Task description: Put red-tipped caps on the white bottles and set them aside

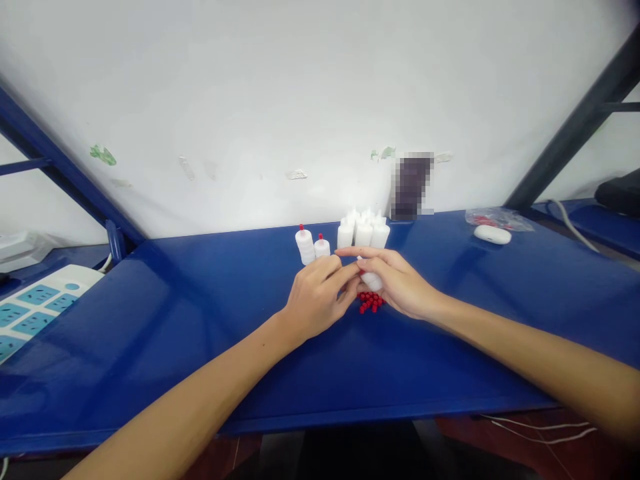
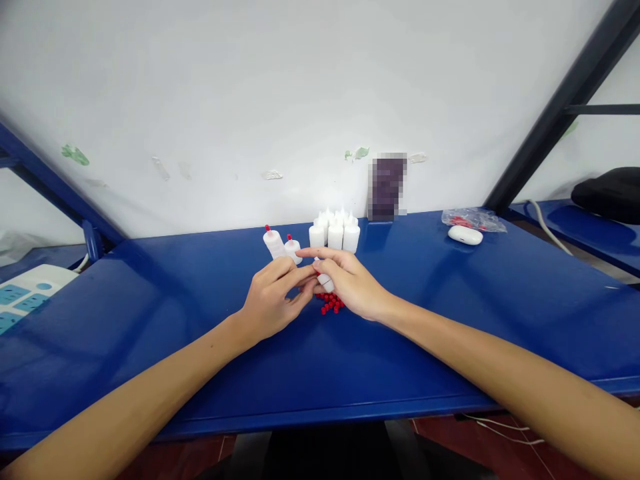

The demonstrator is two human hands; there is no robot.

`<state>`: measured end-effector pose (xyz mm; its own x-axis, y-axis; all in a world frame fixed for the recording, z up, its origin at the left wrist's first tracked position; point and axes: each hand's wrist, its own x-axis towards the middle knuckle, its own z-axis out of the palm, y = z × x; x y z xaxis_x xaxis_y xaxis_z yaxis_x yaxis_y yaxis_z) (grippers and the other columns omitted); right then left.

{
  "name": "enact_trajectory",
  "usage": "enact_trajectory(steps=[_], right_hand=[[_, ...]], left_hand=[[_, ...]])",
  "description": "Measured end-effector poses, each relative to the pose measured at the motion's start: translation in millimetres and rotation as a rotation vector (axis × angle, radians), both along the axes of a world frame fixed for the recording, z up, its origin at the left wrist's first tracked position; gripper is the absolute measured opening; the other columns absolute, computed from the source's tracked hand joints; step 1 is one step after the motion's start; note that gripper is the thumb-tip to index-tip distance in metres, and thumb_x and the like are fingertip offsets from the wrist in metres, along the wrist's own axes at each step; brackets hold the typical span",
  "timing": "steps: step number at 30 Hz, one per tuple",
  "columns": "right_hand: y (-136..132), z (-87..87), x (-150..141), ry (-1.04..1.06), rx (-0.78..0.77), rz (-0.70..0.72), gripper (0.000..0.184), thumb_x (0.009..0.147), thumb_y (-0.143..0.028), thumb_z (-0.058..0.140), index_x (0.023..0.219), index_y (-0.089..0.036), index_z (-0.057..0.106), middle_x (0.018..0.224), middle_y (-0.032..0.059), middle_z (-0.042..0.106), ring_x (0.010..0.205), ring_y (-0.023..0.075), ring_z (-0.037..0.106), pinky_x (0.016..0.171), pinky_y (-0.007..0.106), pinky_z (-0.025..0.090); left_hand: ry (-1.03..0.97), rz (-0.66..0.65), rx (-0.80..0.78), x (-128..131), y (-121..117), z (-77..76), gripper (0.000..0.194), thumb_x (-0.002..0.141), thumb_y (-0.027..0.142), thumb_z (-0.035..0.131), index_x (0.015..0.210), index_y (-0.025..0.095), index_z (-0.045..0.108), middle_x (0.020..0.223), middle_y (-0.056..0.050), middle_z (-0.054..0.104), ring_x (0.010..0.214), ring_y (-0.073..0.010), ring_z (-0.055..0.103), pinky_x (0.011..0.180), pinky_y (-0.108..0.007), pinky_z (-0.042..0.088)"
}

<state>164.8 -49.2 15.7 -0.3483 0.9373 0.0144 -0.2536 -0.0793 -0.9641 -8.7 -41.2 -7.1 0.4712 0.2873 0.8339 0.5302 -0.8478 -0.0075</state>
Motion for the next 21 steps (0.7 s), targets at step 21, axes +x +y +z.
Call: enact_trajectory(steps=[21], right_hand=[[-8, -2.2, 11, -0.416, 0.550, 0.000, 0.041, 0.102, -0.040, 0.041, 0.135, -0.020, 0.055, 0.092, 0.0041, 0.072, 0.082, 0.0164, 0.068, 0.076, 0.030, 0.055]], left_hand=[[-0.208, -0.092, -0.220, 2, -3, 6.0, 0.003, 0.085, 0.017, 0.066, 0.087, 0.018, 0.069, 0.068, 0.004, 0.054, 0.059, -0.0076, 0.048, 0.057, -0.021, 0.041]])
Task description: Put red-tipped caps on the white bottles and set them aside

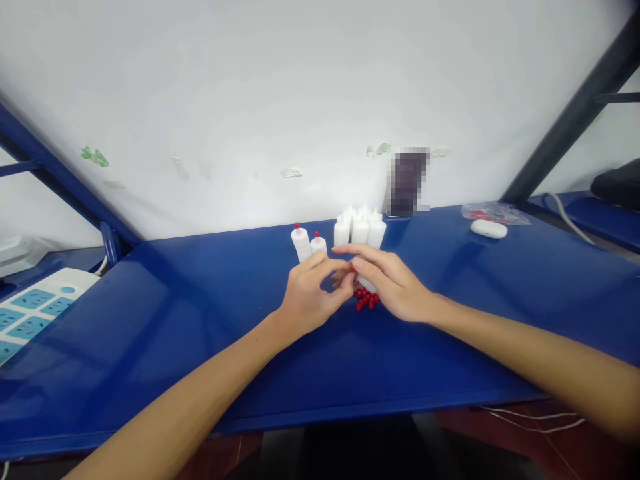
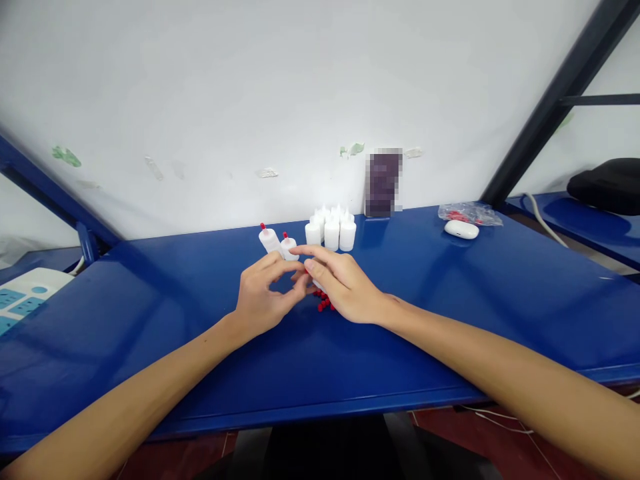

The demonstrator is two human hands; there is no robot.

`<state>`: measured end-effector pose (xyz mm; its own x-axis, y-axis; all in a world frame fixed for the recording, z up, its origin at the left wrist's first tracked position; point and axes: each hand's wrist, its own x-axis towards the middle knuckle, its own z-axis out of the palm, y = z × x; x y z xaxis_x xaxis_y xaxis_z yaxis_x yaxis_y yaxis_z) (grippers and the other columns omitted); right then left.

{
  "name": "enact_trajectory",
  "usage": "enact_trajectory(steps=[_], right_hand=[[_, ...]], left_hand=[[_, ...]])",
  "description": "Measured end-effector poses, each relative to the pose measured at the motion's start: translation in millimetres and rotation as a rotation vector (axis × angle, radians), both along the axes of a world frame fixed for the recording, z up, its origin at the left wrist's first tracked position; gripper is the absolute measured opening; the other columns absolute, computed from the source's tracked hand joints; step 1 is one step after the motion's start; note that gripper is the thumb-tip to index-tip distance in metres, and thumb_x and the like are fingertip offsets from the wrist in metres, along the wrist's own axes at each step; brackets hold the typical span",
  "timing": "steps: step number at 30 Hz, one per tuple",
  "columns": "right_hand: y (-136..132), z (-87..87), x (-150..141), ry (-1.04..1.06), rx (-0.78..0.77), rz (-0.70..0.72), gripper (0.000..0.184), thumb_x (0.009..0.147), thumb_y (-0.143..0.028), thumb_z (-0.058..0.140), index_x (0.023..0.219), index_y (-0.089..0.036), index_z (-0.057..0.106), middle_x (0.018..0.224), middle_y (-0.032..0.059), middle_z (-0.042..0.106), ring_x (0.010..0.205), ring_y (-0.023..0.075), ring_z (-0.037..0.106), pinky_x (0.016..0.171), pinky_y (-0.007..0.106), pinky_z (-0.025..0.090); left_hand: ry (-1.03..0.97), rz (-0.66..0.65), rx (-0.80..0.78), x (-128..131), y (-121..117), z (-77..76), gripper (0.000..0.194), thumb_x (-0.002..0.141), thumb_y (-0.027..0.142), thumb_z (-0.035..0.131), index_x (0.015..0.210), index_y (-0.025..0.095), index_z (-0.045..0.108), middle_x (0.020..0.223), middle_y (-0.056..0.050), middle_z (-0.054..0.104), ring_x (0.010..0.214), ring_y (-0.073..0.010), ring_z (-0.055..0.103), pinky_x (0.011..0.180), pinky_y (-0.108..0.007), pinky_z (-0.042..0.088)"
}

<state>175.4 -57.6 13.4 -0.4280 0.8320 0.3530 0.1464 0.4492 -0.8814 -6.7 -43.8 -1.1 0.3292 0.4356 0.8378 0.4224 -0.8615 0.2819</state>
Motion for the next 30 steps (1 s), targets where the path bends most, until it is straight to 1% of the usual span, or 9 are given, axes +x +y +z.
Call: enact_trajectory(steps=[4, 7, 12, 17, 19, 21, 23, 25, 30], right_hand=[[6, -6.5, 9, -0.170, 0.298, -0.102, 0.038, 0.102, -0.038, 0.042, 0.135, -0.023, 0.054, 0.079, 0.0007, 0.066, 0.067, 0.0146, 0.062, 0.069, 0.029, 0.050], [8, -6.2, 13, -0.318, 0.409, -0.087, 0.038, 0.097, -0.031, 0.048, 0.135, -0.024, 0.051, 0.075, -0.0017, 0.063, 0.059, 0.0131, 0.055, 0.063, 0.027, 0.046], [9, -5.1, 11, -0.394, 0.446, -0.109, 0.035, 0.091, -0.022, 0.049, 0.126, -0.022, 0.056, 0.080, -0.0008, 0.066, 0.061, 0.0121, 0.056, 0.061, 0.024, 0.044], [29, 0.4, 28, -0.446, 0.552, -0.346, 0.025, 0.088, -0.020, 0.048, 0.106, -0.018, 0.065, 0.073, 0.0000, 0.066, 0.058, 0.0129, 0.054, 0.063, 0.026, 0.042], [43, 5.6, 45, -0.530, 0.541, -0.444, 0.027, 0.087, -0.019, 0.045, 0.103, -0.017, 0.066, 0.076, 0.0025, 0.068, 0.064, 0.0158, 0.058, 0.066, 0.028, 0.041], [56, 11.4, 64, -0.685, 0.488, -0.499, 0.027, 0.086, -0.019, 0.043, 0.100, -0.016, 0.067, 0.076, 0.0045, 0.068, 0.066, 0.0184, 0.059, 0.067, 0.030, 0.040], [66, 16.3, 81, -0.857, 0.443, -0.458, 0.025, 0.085, -0.018, 0.042, 0.091, -0.017, 0.067, 0.083, 0.0066, 0.070, 0.074, 0.0210, 0.062, 0.067, 0.030, 0.039], [71, 19.5, 90, -0.974, 0.411, -0.422, 0.025, 0.085, -0.019, 0.042, 0.088, -0.019, 0.067, 0.085, 0.0064, 0.071, 0.075, 0.0214, 0.062, 0.066, 0.030, 0.037], [65, 18.5, 82, -1.038, 0.359, -0.288, 0.026, 0.086, -0.029, 0.052, 0.102, -0.023, 0.072, 0.082, 0.0028, 0.072, 0.070, 0.0184, 0.063, 0.063, 0.029, 0.038]], left_hand=[[-0.184, 0.031, -0.352, 1, -3, 5.0, 0.007, 0.085, 0.023, 0.067, 0.083, 0.018, 0.071, 0.064, 0.004, 0.049, 0.059, -0.0086, 0.041, 0.055, -0.023, 0.036], [-0.252, -0.023, -0.508, 0, -2, 3.8, 0.014, 0.086, 0.026, 0.064, 0.079, 0.017, 0.071, 0.064, 0.003, 0.048, 0.058, -0.0089, 0.037, 0.055, -0.024, 0.033], [-0.273, -0.048, -0.560, -2, 1, 0.3, 0.015, 0.084, 0.029, 0.065, 0.079, 0.015, 0.070, 0.062, 0.004, 0.044, 0.057, -0.0085, 0.035, 0.055, -0.025, 0.030], [-0.285, -0.005, -0.597, -6, 4, 4.3, 0.022, 0.084, 0.030, 0.061, 0.071, 0.014, 0.066, 0.065, 0.002, 0.049, 0.057, -0.0088, 0.037, 0.054, -0.026, 0.029], [-0.262, -0.023, -0.630, -7, 4, 5.9, 0.030, 0.086, 0.032, 0.057, 0.061, 0.015, 0.057, 0.061, 0.002, 0.047, 0.056, -0.0092, 0.036, 0.054, -0.027, 0.028], [-0.218, -0.038, -0.677, -8, 3, 5.8, 0.039, 0.087, 0.033, 0.053, 0.053, 0.017, 0.041, 0.055, 0.003, 0.035, 0.054, -0.0090, 0.030, 0.054, -0.028, 0.025], [-0.166, -0.050, -0.736, -8, 2, 4.0, 0.043, 0.086, 0.034, 0.049, 0.053, 0.019, 0.028, 0.054, 0.004, 0.025, 0.054, -0.0087, 0.024, 0.054, -0.029, 0.021], [-0.122, -0.067, -0.782, -9, 3, 1.0, 0.042, 0.086, 0.034, 0.046, 0.054, 0.019, 0.024, 0.055, 0.004, 0.023, 0.054, -0.0087, 0.022, 0.054, -0.029, 0.018], [-0.099, -0.122, -0.838, -9, 5, -6.2, 0.038, 0.084, 0.031, 0.041, 0.058, 0.020, 0.016, 0.058, 0.003, 0.017, 0.055, -0.0090, 0.017, 0.054, -0.030, 0.014]])
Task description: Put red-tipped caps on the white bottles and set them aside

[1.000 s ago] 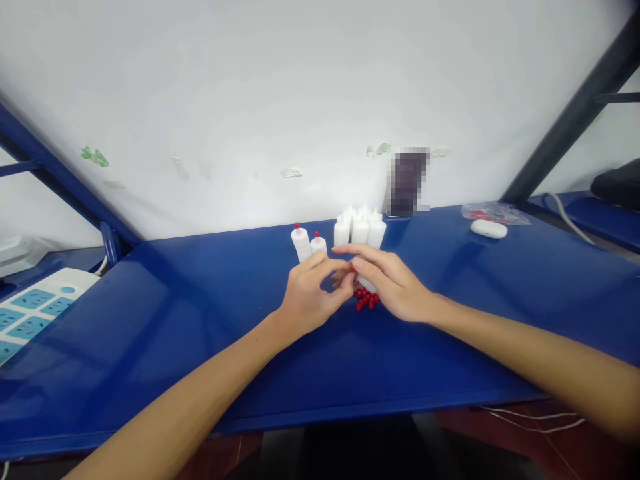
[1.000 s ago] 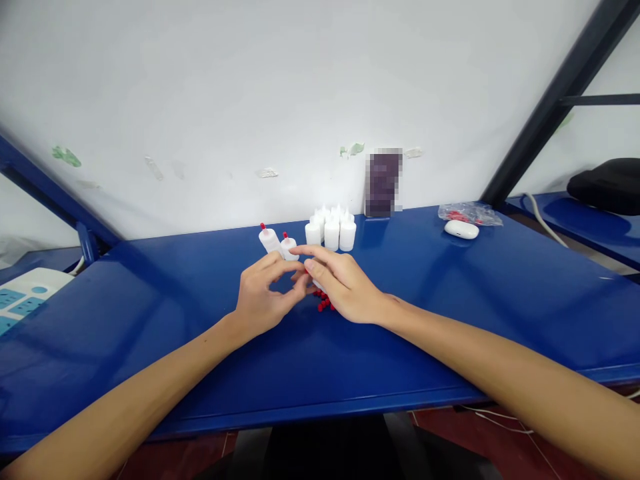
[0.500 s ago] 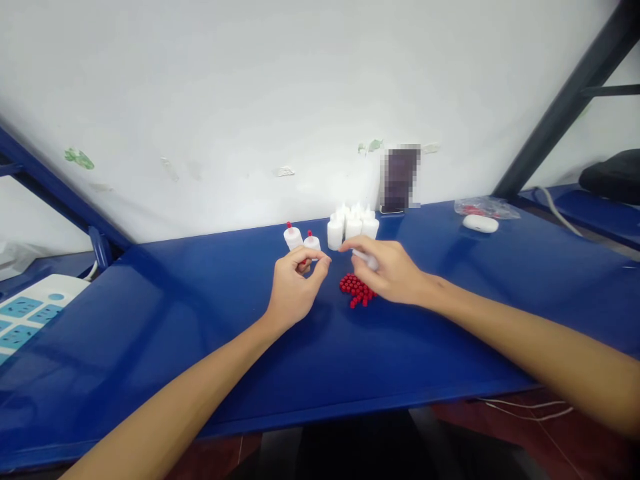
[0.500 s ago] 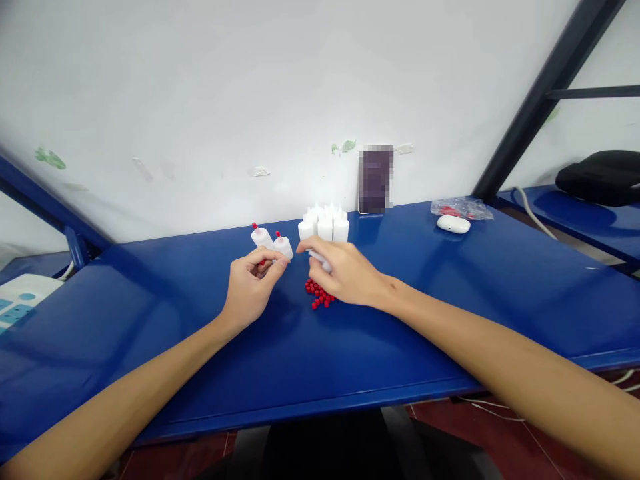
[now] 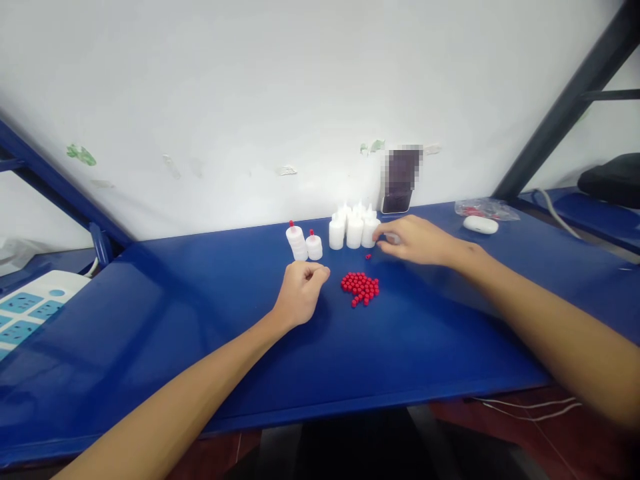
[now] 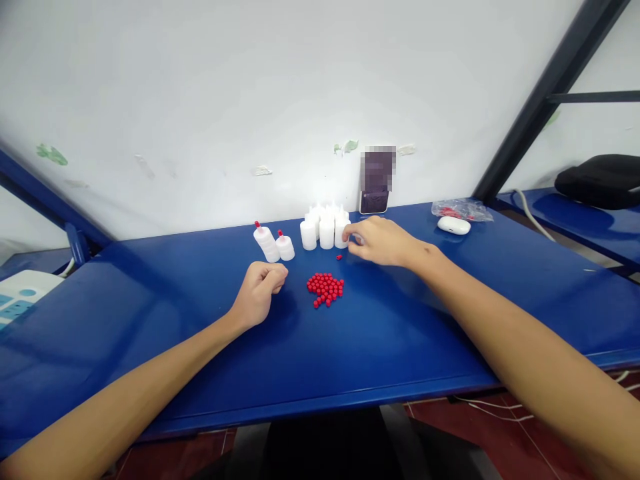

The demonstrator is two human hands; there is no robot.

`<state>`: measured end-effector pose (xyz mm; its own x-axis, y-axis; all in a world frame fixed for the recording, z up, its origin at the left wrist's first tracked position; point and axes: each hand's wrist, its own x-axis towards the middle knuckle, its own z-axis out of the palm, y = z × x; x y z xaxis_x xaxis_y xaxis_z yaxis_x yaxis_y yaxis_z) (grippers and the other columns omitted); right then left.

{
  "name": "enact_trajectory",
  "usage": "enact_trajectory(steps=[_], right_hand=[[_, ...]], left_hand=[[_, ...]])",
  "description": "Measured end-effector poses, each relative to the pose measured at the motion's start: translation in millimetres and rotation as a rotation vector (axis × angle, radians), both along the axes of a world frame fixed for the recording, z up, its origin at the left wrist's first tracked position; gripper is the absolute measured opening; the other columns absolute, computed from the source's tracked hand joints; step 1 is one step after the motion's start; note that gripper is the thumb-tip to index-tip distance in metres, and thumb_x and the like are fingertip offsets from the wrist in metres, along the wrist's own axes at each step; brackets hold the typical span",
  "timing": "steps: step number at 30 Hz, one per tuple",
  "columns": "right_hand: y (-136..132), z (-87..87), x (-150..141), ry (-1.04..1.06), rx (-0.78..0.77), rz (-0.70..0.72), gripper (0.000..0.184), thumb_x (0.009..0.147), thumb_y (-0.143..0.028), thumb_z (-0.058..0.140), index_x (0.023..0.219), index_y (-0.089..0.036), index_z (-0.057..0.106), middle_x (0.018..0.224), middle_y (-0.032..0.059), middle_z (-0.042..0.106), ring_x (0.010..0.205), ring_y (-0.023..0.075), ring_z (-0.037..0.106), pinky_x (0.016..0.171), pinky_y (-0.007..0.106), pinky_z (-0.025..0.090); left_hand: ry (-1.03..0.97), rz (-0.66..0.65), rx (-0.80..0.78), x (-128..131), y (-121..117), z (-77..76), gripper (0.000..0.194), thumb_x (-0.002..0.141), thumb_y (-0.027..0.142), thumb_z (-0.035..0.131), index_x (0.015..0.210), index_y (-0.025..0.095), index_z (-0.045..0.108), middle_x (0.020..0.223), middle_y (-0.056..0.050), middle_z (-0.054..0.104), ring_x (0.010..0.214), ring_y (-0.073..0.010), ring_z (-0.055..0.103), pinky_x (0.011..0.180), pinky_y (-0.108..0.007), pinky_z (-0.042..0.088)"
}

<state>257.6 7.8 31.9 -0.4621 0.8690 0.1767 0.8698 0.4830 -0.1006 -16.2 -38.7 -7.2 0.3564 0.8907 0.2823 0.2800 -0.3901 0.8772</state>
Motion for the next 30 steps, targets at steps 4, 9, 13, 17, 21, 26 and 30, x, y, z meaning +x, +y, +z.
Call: enact_trajectory(steps=[4, 9, 13, 17, 21, 26, 30], right_hand=[[-2, -5.5, -6, -0.039, -0.110, 0.074, 0.031, 0.088, -0.038, 0.057, 0.112, -0.026, 0.073, 0.084, 0.0024, 0.074, 0.071, 0.0185, 0.065, 0.063, 0.029, 0.041], [0, -9.2, -4, 0.019, -0.164, 0.155, 0.032, 0.091, -0.035, 0.057, 0.114, -0.024, 0.074, 0.095, 0.0046, 0.078, 0.075, 0.0187, 0.069, 0.071, 0.031, 0.048], [-2, -13.0, -10, 0.064, -0.152, 0.174, 0.039, 0.093, -0.038, 0.056, 0.127, -0.023, 0.068, 0.109, 0.0059, 0.076, 0.088, 0.0218, 0.071, 0.076, 0.032, 0.050], [-1, -17.3, -14, 0.064, -0.152, 0.198, 0.030, 0.094, -0.032, 0.053, 0.114, -0.022, 0.073, 0.108, 0.0058, 0.076, 0.094, 0.0224, 0.071, 0.080, 0.033, 0.051], [0, -15.8, -11, 0.036, -0.136, 0.148, 0.026, 0.093, -0.034, 0.055, 0.106, -0.023, 0.073, 0.104, 0.0059, 0.076, 0.092, 0.0228, 0.070, 0.079, 0.033, 0.050], [-1, -9.9, -5, 0.022, -0.161, 0.137, 0.030, 0.090, -0.033, 0.057, 0.113, -0.021, 0.072, 0.107, 0.0069, 0.075, 0.092, 0.0235, 0.070, 0.076, 0.033, 0.050], [1, -9.2, -2, 0.020, -0.203, 0.134, 0.029, 0.092, -0.034, 0.055, 0.111, -0.022, 0.073, 0.108, 0.0060, 0.075, 0.092, 0.0231, 0.069, 0.077, 0.034, 0.050]], left_hand=[[0.015, 0.000, -0.007, 1, 1, -0.9, 0.039, 0.086, 0.030, 0.041, 0.057, 0.020, 0.017, 0.057, 0.004, 0.017, 0.054, -0.0087, 0.016, 0.053, -0.030, 0.014], [0.074, 0.035, 0.080, 4, 1, 0.6, 0.040, 0.089, 0.029, 0.044, 0.056, 0.018, 0.025, 0.057, 0.004, 0.027, 0.056, -0.0089, 0.027, 0.056, -0.028, 0.021], [0.085, 0.038, 0.091, 5, 2, -0.7, 0.042, 0.092, 0.031, 0.044, 0.057, 0.018, 0.024, 0.058, 0.004, 0.027, 0.056, -0.0091, 0.027, 0.056, -0.028, 0.022], [0.086, 0.027, 0.039, 5, 2, -1.1, 0.042, 0.093, 0.034, 0.043, 0.058, 0.019, 0.023, 0.057, 0.004, 0.023, 0.055, -0.0089, 0.023, 0.054, -0.028, 0.020], [0.076, 0.003, 0.003, 5, 1, 0.2, 0.043, 0.094, 0.036, 0.041, 0.059, 0.019, 0.022, 0.057, 0.004, 0.021, 0.054, -0.0088, 0.021, 0.053, -0.028, 0.019], [0.091, -0.018, 0.009, 5, 1, -0.2, 0.043, 0.095, 0.037, 0.040, 0.060, 0.019, 0.024, 0.058, 0.004, 0.022, 0.056, -0.0091, 0.022, 0.055, -0.028, 0.019], [0.095, -0.026, 0.011, 5, 1, -0.9, 0.042, 0.095, 0.036, 0.041, 0.061, 0.019, 0.024, 0.058, 0.004, 0.023, 0.056, -0.0093, 0.023, 0.055, -0.028, 0.020]])
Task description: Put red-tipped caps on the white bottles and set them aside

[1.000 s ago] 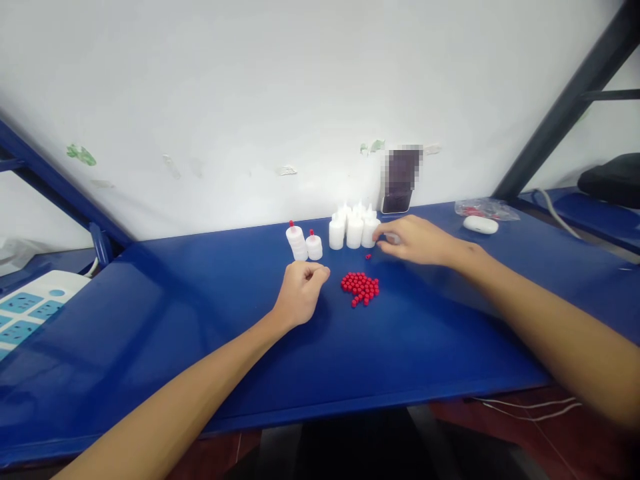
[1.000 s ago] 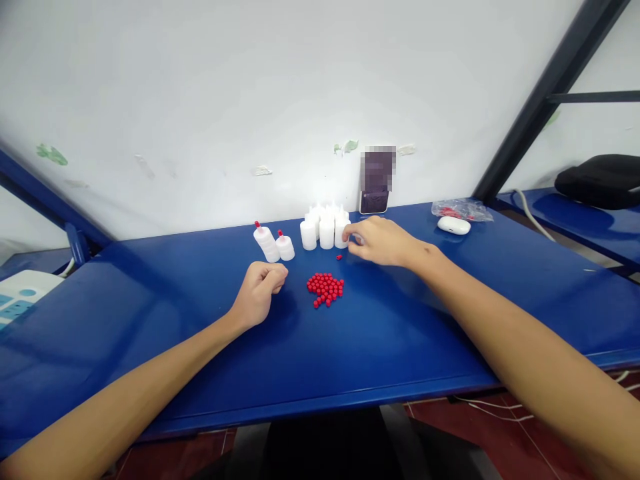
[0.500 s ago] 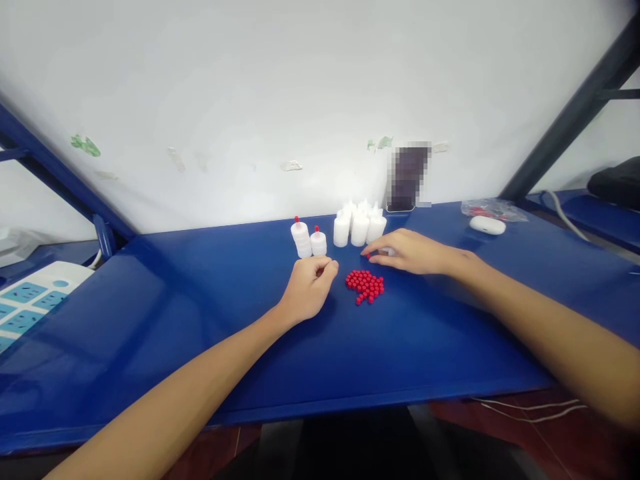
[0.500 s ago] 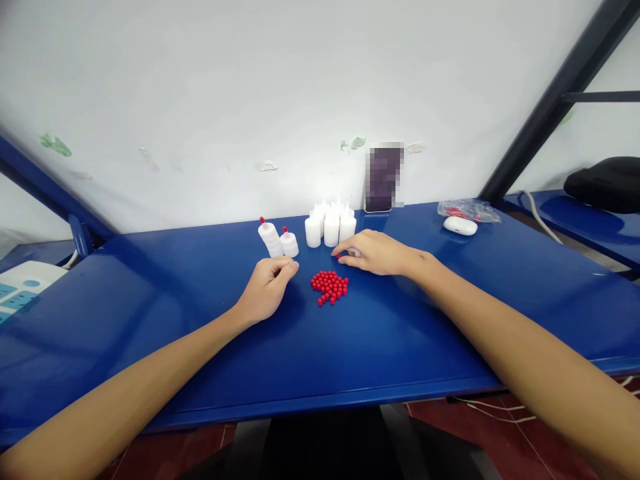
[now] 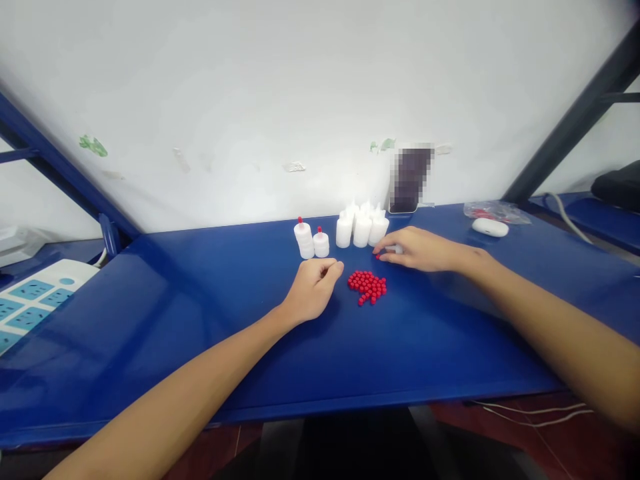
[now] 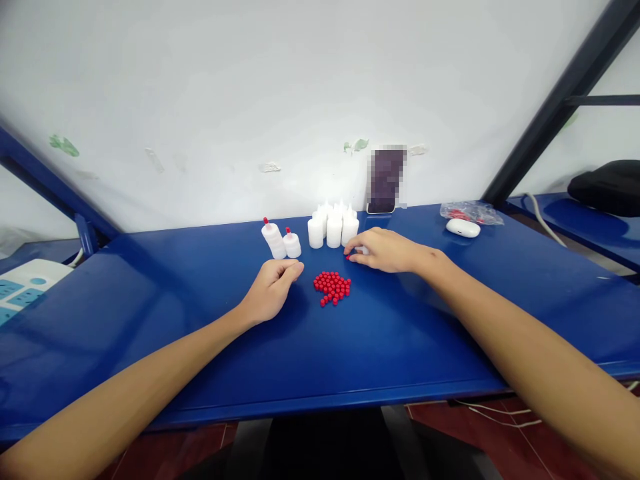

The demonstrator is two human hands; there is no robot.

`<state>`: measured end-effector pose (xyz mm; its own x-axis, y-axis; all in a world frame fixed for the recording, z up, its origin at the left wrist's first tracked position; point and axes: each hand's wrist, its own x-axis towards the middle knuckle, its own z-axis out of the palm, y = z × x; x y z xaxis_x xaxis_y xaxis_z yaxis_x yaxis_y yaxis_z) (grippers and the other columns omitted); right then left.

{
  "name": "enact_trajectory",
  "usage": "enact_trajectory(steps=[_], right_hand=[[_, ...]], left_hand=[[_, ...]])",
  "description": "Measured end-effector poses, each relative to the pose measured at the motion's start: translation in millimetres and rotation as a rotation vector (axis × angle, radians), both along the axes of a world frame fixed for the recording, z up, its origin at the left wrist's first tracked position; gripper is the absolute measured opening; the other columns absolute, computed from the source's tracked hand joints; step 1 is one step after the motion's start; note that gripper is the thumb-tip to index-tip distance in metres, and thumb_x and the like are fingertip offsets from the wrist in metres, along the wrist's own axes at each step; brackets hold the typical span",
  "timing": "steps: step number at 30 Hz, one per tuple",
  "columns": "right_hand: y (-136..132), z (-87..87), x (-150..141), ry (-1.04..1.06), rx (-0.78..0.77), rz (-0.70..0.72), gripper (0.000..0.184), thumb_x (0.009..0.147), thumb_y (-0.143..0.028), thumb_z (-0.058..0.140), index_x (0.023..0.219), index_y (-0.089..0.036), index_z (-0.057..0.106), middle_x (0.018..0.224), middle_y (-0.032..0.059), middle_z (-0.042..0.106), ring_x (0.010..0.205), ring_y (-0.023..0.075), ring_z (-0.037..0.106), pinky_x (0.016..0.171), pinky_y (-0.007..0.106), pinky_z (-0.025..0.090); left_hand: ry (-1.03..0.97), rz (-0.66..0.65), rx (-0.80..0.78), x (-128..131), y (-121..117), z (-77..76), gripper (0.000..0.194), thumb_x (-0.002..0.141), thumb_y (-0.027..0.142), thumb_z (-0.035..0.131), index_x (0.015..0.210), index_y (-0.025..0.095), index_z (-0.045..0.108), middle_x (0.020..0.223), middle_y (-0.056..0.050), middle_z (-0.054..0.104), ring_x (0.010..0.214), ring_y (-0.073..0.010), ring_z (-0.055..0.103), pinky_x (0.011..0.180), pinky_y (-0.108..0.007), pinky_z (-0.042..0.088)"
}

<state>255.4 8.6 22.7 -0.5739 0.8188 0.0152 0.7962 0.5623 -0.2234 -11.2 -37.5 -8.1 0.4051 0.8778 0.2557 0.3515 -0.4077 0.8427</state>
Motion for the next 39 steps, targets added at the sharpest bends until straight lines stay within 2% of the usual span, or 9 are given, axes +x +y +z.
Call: enact_trajectory(steps=[5, 10, 12, 18, 22, 26, 32, 34, 39], right_hand=[[0, -8.0, -9, 0.067, 0.112, 0.037, 0.024, 0.094, -0.031, 0.053, 0.103, -0.020, 0.073, 0.104, 0.0071, 0.074, 0.093, 0.0232, 0.067, 0.080, 0.034, 0.048], [-26, -13.8, -45, 0.474, 0.439, 0.049, 0.018, 0.094, -0.030, 0.058, 0.099, -0.019, 0.071, 0.085, 0.0055, 0.065, 0.074, 0.0169, 0.061, 0.072, 0.031, 0.049], [-41, -12.2, -60, 0.576, 0.494, 0.117, 0.016, 0.093, -0.029, 0.060, 0.100, -0.019, 0.070, 0.083, 0.0041, 0.062, 0.070, 0.0151, 0.058, 0.068, 0.030, 0.049], [-65, -5.6, -77, 0.656, 0.423, 0.256, 0.009, 0.092, -0.021, 0.062, 0.098, -0.020, 0.069, 0.074, -0.0002, 0.062, 0.066, 0.0122, 0.058, 0.062, 0.025, 0.047], [-65, -7.1, -74, 0.658, 0.319, 0.257, 0.010, 0.093, -0.021, 0.061, 0.102, -0.021, 0.064, 0.076, -0.0019, 0.066, 0.061, 0.0097, 0.059, 0.060, 0.023, 0.047], [-67, -9.9, -74, 0.641, 0.234, 0.279, 0.013, 0.094, -0.024, 0.059, 0.107, -0.021, 0.055, 0.075, -0.0045, 0.066, 0.059, 0.0081, 0.059, 0.057, 0.020, 0.047], [-68, -13.9, -75, 0.623, 0.280, 0.311, 0.030, 0.094, -0.021, 0.056, 0.122, -0.022, 0.045, 0.075, -0.0054, 0.062, 0.058, 0.0082, 0.056, 0.055, 0.019, 0.047], [-68, -14.5, -76, 0.624, 0.336, 0.326, 0.031, 0.094, -0.020, 0.055, 0.123, -0.022, 0.045, 0.072, -0.0060, 0.060, 0.055, 0.0082, 0.055, 0.053, 0.019, 0.046], [-67, -14.1, -77, 0.566, 0.490, 0.349, 0.031, 0.089, -0.015, 0.054, 0.119, -0.021, 0.048, 0.072, -0.0053, 0.061, 0.055, 0.0088, 0.057, 0.052, 0.020, 0.046]], left_hand=[[-0.018, 0.027, 0.019, 1, 0, -0.5, 0.043, 0.097, 0.036, 0.038, 0.060, 0.019, 0.027, 0.058, 0.004, 0.026, 0.056, -0.0095, 0.026, 0.056, -0.028, 0.021], [-0.030, 0.057, 0.053, 1, 0, -0.8, 0.044, 0.099, 0.040, 0.037, 0.061, 0.018, 0.029, 0.058, 0.004, 0.028, 0.056, -0.0098, 0.028, 0.056, -0.028, 0.022], [-0.030, 0.016, 0.105, 1, -2, 0.2, 0.045, 0.099, 0.042, 0.037, 0.062, 0.018, 0.031, 0.059, 0.004, 0.031, 0.058, -0.0102, 0.031, 0.058, -0.028, 0.025], [-0.087, -0.161, 0.282, -1, -10, 2.4, 0.042, 0.101, 0.041, 0.034, 0.067, 0.018, 0.041, 0.070, -0.002, 0.051, 0.065, -0.0132, 0.044, 0.066, -0.029, 0.036], [-0.126, -0.210, 0.245, -2, -12, 1.7, 0.041, 0.102, 0.042, 0.034, 0.071, 0.017, 0.045, 0.073, -0.003, 0.053, 0.070, -0.0148, 0.048, 0.070, -0.030, 0.039], [-0.197, -0.327, 0.198, -3, -12, 1.7, 0.037, 0.104, 0.037, 0.033, 0.076, 0.016, 0.049, 0.074, -0.001, 0.050, 0.069, -0.0131, 0.045, 0.070, -0.028, 0.038], [-0.219, -0.354, 0.161, -5, -12, 1.4, 0.040, 0.104, 0.035, 0.035, 0.068, 0.018, 0.036, 0.067, 0.002, 0.037, 0.064, -0.0114, 0.033, 0.064, -0.028, 0.031], [-0.205, -0.356, 0.144, -5, -11, 1.7, 0.040, 0.104, 0.036, 0.035, 0.069, 0.017, 0.040, 0.067, 0.002, 0.039, 0.063, -0.0113, 0.035, 0.064, -0.028, 0.033], [-0.159, -0.383, 0.093, -6, -11, 4.7, 0.040, 0.104, 0.040, 0.035, 0.084, 0.014, 0.058, 0.081, -0.004, 0.058, 0.073, -0.0145, 0.051, 0.073, -0.028, 0.042]])
